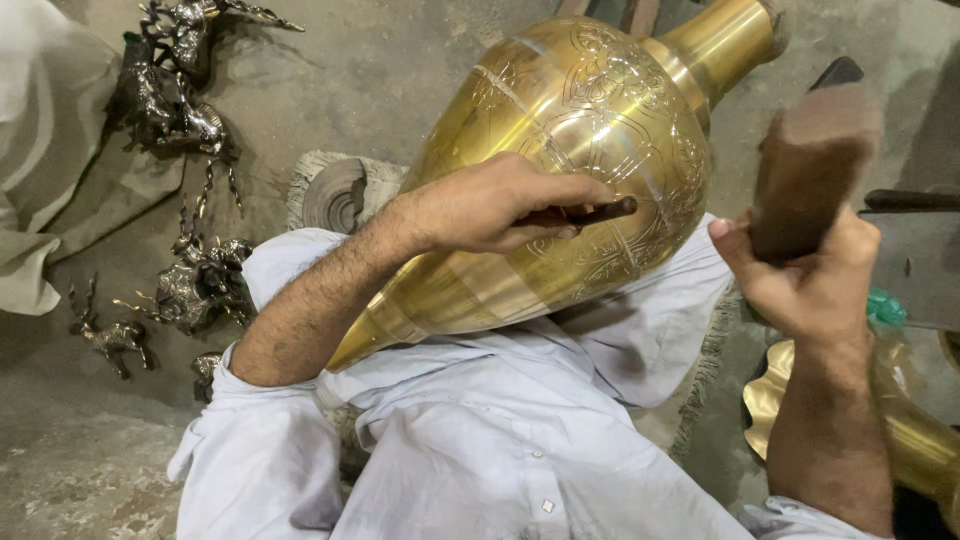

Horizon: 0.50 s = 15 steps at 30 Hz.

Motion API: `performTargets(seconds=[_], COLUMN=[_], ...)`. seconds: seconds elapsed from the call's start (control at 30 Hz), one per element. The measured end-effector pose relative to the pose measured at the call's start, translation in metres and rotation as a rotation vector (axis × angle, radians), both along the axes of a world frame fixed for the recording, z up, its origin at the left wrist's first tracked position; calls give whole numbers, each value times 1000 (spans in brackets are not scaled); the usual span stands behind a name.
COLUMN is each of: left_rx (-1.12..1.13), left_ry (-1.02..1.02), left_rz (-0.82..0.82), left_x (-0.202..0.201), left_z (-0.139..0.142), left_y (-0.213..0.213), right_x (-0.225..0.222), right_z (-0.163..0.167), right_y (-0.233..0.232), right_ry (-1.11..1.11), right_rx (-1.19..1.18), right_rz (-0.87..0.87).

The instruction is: The person sits cross-legged on the floor holding a large brass vase on their lap and engraves decorative patterns into its surface. They hold a small chisel against the metal with one hand and strike it with a wooden mallet in the other, repositioning the chisel repeatedly to work different parts of the design.

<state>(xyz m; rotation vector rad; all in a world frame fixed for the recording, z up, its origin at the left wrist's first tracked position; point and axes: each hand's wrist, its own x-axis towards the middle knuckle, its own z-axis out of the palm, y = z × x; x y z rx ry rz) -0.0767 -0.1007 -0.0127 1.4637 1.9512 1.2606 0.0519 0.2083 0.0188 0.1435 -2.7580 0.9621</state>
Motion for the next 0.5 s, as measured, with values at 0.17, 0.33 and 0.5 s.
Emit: performTargets(seconds=[0.17, 0.33, 0.5], left_rx=[20, 27, 83], left_ry=[12, 11, -57], left_rz=[-9, -5, 169], left_x=[0, 1, 20], left_z=[1, -1, -13], left_y=[-1, -5, -15], right_x=[-1, -6, -21], right_z=[6, 7, 29], right_y=[-4, -6, -8], right_ry=[1, 133, 161], right_rx=[40, 268, 529], right_rz=[10, 59, 156])
